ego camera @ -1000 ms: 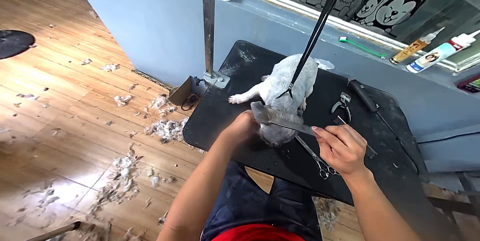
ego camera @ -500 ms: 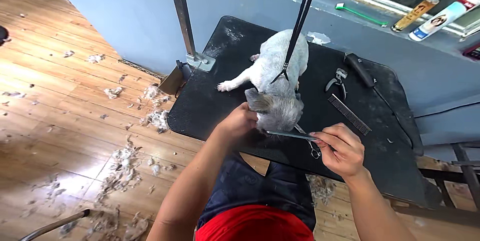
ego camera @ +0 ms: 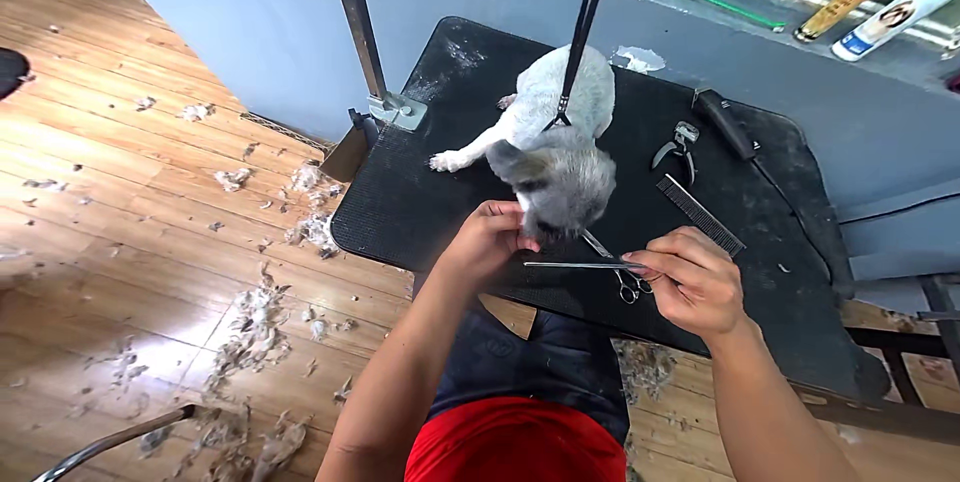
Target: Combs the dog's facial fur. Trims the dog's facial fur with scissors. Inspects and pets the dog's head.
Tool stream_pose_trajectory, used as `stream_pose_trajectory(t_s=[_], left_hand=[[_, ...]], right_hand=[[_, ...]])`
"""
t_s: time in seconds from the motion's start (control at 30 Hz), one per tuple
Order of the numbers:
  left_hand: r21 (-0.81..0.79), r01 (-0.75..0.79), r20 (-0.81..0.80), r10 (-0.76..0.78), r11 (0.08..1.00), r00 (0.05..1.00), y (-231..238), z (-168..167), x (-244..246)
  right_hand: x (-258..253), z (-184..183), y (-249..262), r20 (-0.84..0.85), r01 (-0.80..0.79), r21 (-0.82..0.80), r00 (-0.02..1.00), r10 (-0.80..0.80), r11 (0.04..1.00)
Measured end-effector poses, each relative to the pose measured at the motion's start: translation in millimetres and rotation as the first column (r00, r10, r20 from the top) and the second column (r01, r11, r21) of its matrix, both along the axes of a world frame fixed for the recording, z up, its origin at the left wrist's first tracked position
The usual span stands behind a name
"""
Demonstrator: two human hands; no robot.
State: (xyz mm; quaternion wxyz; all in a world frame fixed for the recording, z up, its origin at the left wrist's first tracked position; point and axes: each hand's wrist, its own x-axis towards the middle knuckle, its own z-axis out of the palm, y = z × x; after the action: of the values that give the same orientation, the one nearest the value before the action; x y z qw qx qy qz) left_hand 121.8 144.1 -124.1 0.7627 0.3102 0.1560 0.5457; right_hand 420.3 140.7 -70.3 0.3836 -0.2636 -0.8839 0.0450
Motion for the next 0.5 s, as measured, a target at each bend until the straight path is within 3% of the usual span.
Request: stream_pose_trajectory(t_s=[0.13,0.23,0.27,0.33,0.4,0.5], left_hand=[[0.087,-0.035,0.023,0.034,0.996,0.999,10.0,23.8,8.4],[0.175,-0.249,-0.137,0.274,0.953,0.952,23.5,40.9,6.4],[0.240,-0.346,-0.238,0.400,0.907,0.885,28.5,43.3,2.3],[0.452,-0.446,-0.424,0.626,0.772,0.655,44.6,42.1,-10.4],[0.588,-0.385,-0.582,0.703,0.711,0.409,57.3,41.7,-21.2],[0.719,-0.264,-0.592,0.766,0.643,0.250,68.6,38.0,-23.6]], right_hand=[[3.9,5.5,2.5,-0.193,0.008,-0.055,0.981,-0.019,0.998],[12.5,10.3,3.0,-0.251,0.067,-0.055,0.965,-0.079,0.996],[16.2,11.7,3.0,-0.254,0.111,-0.064,0.959,-0.124,0.992],[26.5,11.8,3.6,-0.209,0.264,-0.114,0.936,-0.283,0.958],[37.9,7.6,-1.0,-0.066,0.477,-0.215,0.864,-0.500,0.852],[55.0,-0.4,-4.9,0.159,0.650,-0.420,0.740,-0.654,0.633]])
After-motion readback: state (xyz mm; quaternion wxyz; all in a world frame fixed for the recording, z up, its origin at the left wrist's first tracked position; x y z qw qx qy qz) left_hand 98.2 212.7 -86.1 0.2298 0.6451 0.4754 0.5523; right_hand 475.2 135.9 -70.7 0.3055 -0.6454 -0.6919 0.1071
